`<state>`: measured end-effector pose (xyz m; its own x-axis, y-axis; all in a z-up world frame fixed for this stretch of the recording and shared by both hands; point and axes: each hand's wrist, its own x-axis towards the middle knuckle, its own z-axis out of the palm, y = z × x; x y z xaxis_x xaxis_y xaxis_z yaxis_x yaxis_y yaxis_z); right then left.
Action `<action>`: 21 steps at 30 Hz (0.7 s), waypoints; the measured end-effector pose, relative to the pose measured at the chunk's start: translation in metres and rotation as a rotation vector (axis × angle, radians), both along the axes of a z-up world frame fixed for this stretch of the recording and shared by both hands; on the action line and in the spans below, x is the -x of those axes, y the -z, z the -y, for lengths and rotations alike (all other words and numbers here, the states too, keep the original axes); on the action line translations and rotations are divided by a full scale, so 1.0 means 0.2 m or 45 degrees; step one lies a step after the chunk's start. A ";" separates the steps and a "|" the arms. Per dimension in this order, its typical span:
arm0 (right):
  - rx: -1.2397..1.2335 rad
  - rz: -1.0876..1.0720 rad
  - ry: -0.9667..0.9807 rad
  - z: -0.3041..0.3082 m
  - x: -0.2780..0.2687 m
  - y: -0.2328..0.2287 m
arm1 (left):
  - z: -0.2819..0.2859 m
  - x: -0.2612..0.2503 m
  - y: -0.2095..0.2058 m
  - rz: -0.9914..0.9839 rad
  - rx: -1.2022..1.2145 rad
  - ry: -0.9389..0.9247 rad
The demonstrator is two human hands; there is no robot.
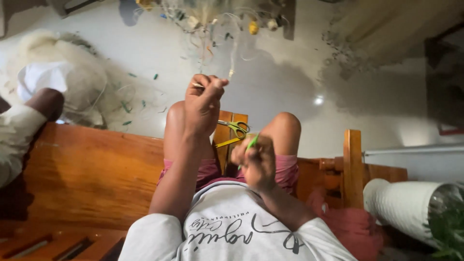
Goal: A person uses a netting needle to weave and repair a fishing net.
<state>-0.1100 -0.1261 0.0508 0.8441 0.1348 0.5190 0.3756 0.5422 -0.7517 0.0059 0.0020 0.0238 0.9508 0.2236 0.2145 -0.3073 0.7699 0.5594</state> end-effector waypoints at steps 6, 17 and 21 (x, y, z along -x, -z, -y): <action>-0.139 0.003 -0.002 0.09 -0.16 -0.01 | -0.06 0.04 -0.06 0.124 0.244 0.083; -0.061 -0.184 0.083 -0.01 -0.12 0.01 | -0.11 0.05 -0.02 0.266 0.101 -0.013; 0.181 -0.292 0.130 -0.07 -0.18 -0.01 | -0.07 0.04 -0.01 0.304 0.087 -0.074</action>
<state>-0.0747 -0.1124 0.0538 0.9501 0.1012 0.2951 0.2342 0.3934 -0.8890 -0.0023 0.0166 0.0250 0.8599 0.2981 0.4143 -0.4695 0.7804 0.4129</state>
